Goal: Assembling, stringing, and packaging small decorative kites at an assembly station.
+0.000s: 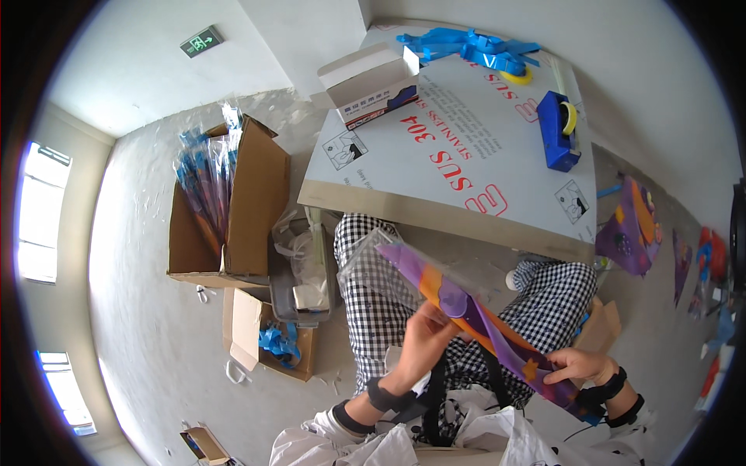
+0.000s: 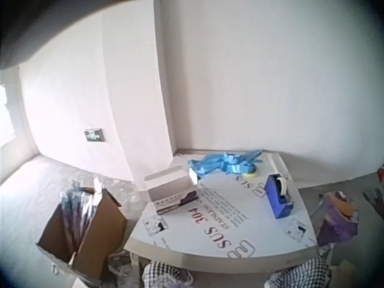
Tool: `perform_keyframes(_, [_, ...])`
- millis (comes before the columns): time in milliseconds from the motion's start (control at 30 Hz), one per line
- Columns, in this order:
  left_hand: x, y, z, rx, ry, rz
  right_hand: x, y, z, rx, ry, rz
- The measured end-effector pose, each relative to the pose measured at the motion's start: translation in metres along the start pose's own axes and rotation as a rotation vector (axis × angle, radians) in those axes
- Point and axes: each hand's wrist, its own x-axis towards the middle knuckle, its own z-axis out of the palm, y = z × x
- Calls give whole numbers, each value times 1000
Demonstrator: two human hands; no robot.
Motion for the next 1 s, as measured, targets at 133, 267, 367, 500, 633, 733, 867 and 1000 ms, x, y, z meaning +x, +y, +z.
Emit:
perform_keyframes(133, [-9, -22, 11, 58, 25, -18, 12, -1, 9, -76, -51, -67])
perform_keyframes(267, [12, 11, 20, 215, -10, 91, 13, -6, 25, -62, 39, -201])
perform_keyframes(367, [36, 78, 57, 419, -134, 373, -5, -19, 36, 25, 206, -423])
perform_keyframes(500, [64, 143, 134, 293, -367, 754, -32, -23, 44, 167, 359, -770])
perform_keyframes(633, [85, 122, 152, 279, -470, 661, -50, -30, 58, 320, 482, -808])
perform_keyframes(733, [101, 38, 136, -21, -410, 261, -46, -8, 47, 352, 526, -571])
perform_keyframes(867, [90, -51, 95, -26, -290, 6, -23, 19, 39, 517, 314, -318])
perform_keyframes(1000, [78, -58, 63, -7, -236, -138, -18, 41, 30, 542, 89, -178])
